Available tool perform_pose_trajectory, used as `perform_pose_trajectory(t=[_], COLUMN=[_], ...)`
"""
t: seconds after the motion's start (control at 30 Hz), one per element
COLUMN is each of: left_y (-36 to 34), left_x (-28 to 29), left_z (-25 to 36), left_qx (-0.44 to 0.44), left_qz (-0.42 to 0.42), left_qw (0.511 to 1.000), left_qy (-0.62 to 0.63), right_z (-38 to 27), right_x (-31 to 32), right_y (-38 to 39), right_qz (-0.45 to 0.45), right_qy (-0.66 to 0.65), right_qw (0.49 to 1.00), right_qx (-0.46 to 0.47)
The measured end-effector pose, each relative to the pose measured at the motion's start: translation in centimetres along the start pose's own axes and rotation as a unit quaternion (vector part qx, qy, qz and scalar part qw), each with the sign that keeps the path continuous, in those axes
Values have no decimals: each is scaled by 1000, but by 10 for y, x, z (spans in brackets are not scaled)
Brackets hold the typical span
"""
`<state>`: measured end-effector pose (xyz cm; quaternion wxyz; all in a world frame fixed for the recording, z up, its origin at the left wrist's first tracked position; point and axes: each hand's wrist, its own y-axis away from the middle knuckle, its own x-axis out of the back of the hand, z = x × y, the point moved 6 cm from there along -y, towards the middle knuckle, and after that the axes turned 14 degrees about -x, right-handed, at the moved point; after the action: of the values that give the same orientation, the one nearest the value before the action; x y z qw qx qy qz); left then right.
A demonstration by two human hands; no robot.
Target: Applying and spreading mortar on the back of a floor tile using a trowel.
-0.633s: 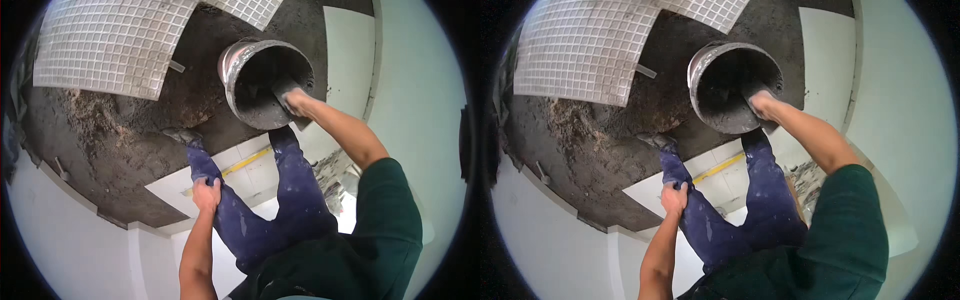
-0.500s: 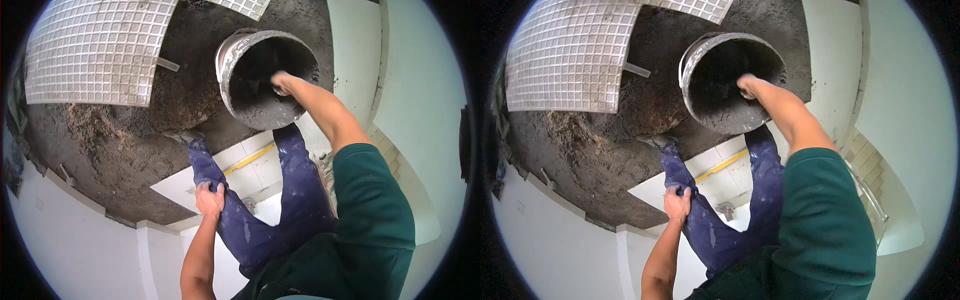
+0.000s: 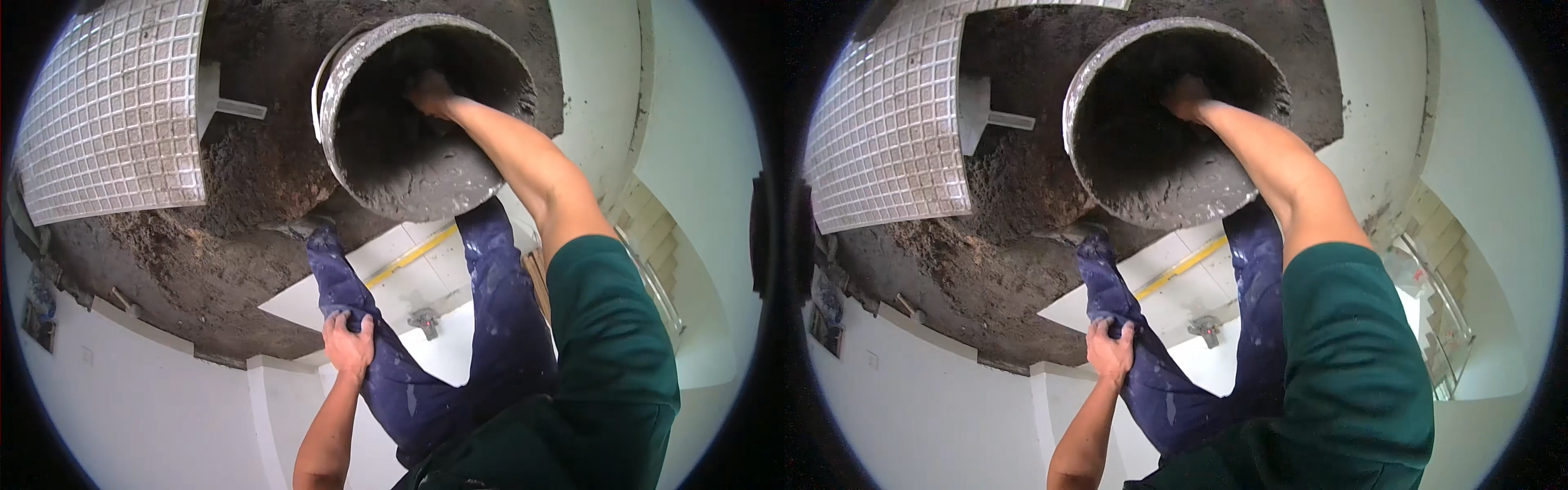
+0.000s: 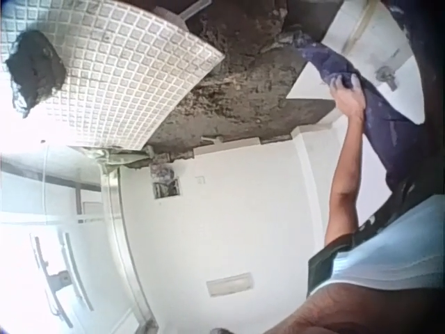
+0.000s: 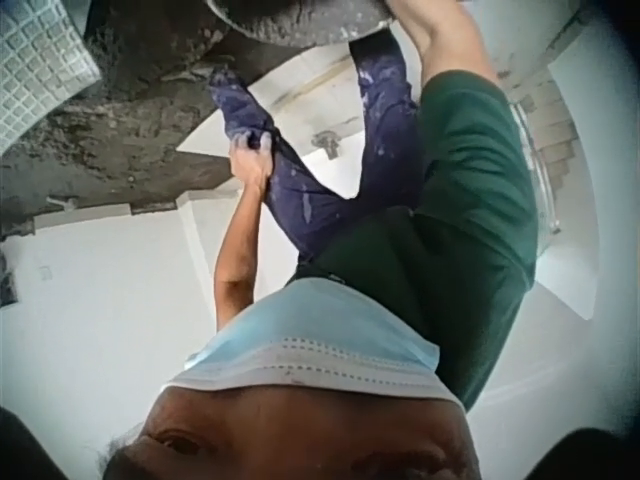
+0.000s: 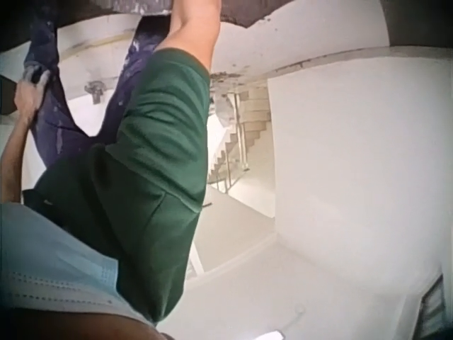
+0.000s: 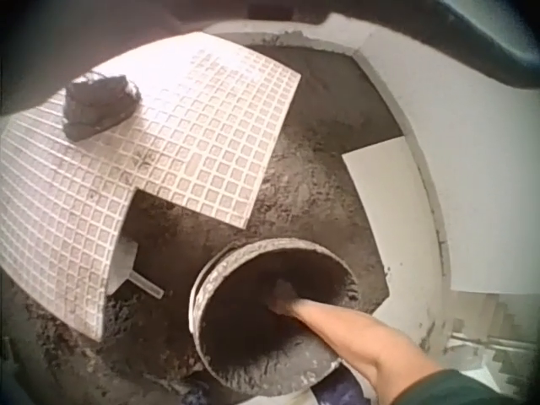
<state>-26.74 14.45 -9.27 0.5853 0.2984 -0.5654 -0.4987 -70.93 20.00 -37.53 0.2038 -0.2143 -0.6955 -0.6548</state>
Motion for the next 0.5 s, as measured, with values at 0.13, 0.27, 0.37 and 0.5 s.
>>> perform_pose_trajectory(t=[0.13,0.27,0.37,0.5], left_y=[6,-7,4,-1], left_x=[0,-15,-7,-11], left_z=[11,30,26,39], left_qx=[3,-14,-3,9], left_qz=[-21,-48,-51,-67], left_qw=[999,996,995,993], left_qy=[-32,-74,-89,-92], right_z=[-11,-8,-22,-13], right_x=[-11,-6,-11,-14], right_y=[-9,-3,23,44], right_qz=[-123,-79,-165,-157], right_qy=[-9,-145,-145,-239], right_qw=[992,985,976,958], right_qx=[-11,39,5,-12])
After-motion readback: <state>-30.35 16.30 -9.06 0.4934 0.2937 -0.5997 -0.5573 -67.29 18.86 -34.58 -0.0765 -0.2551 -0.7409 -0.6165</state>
